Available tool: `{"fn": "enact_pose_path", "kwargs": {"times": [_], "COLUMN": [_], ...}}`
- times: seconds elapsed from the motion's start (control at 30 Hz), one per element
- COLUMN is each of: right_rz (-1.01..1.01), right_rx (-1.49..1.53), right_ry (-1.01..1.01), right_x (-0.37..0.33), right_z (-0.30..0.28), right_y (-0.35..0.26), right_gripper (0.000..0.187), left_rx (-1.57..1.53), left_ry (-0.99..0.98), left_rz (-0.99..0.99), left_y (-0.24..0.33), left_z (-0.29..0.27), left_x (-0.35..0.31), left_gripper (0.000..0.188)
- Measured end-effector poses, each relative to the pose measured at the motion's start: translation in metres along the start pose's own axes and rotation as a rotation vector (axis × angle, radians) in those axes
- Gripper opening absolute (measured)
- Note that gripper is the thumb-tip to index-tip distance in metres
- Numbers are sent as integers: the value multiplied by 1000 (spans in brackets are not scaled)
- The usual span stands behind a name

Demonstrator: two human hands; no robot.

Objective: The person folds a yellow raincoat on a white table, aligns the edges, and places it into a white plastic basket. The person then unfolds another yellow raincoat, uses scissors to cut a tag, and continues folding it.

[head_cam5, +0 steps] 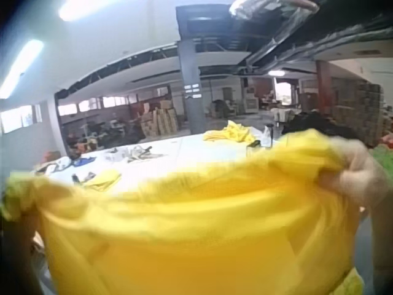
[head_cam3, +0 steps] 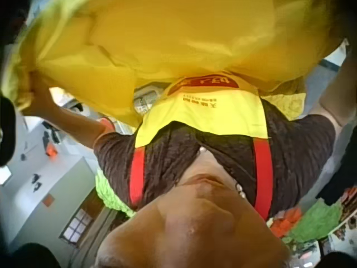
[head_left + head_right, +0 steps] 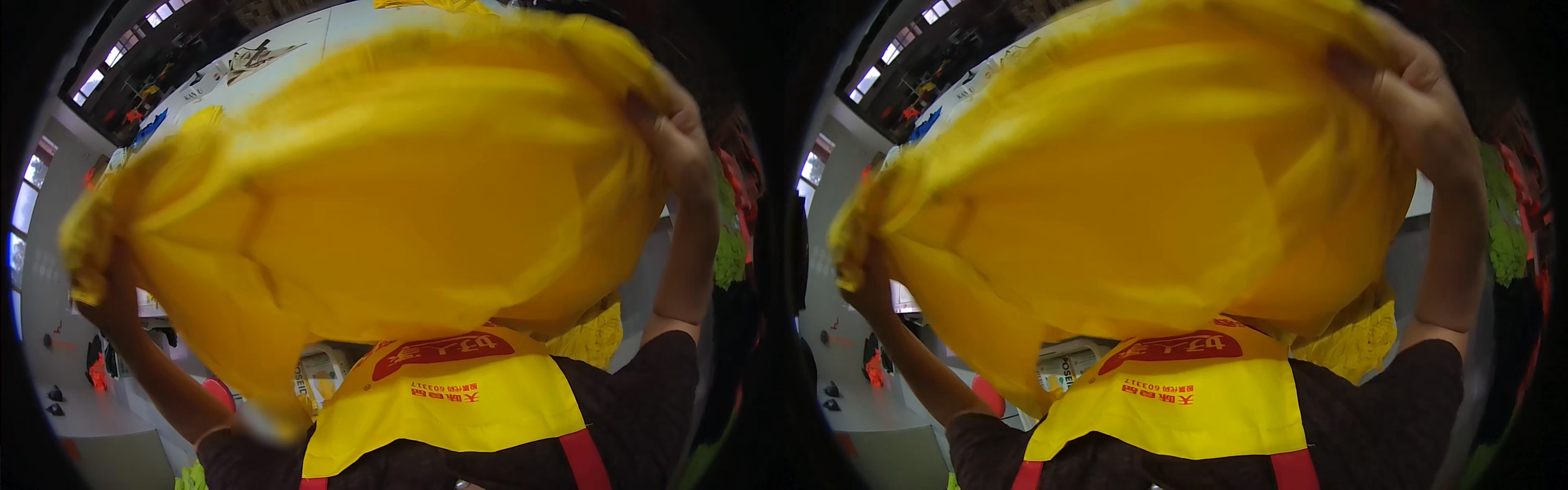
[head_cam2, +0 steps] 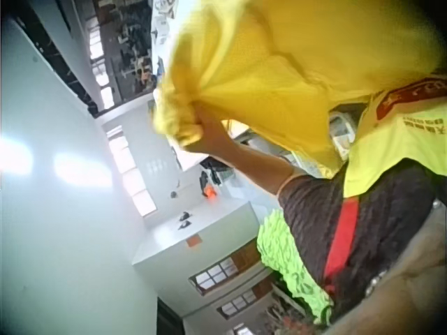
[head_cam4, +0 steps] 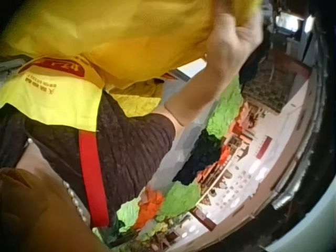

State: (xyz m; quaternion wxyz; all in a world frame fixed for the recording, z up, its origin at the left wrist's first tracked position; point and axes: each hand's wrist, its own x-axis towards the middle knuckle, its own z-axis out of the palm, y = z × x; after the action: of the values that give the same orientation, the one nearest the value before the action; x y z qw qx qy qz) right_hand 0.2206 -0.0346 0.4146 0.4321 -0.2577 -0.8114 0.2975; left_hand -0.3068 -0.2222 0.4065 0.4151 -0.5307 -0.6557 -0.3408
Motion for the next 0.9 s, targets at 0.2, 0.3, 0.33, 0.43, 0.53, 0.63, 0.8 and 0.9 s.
{"fn": "enact_pose_path", "kwargs": {"times": [0.2, 0.3, 0.33, 0.43, 0.53, 0.63, 0.8, 0.9], "right_rz": [-459, -239, -71, 252, 490, 679, 1125, 1136], "right_rx": [-643, -864, -813, -487, -384, -520, -490, -664], "right_ry": [563, 479, 312, -167, -266, -184, -107, -101], "right_x": [85, 118, 126, 109, 45, -15, -146, -147], "right_z": [33, 81, 100, 142, 133, 113, 118, 187], "right_y": [84, 165, 200, 312, 349, 328, 312, 268], "right_gripper": [33, 56, 63, 74, 79, 89, 113, 106], "left_rx": [160, 95, -191, -54, -322, -131, -6, -70], "left_ry": [456, -232, -228, -817, -753, -866, -971, -842], "left_rz": [405, -51, 10, -256, -156, -79, -158, -85], "left_y": [-4, -2, 11, 27, 92, 114, 95, 79], "left_z": [125, 289, 311, 357, 352, 310, 325, 346], "left_x": [85, 60, 45, -22, -107, -201, -264, -285], "left_gripper": [17, 46, 52, 55, 53, 62, 62, 57]}}
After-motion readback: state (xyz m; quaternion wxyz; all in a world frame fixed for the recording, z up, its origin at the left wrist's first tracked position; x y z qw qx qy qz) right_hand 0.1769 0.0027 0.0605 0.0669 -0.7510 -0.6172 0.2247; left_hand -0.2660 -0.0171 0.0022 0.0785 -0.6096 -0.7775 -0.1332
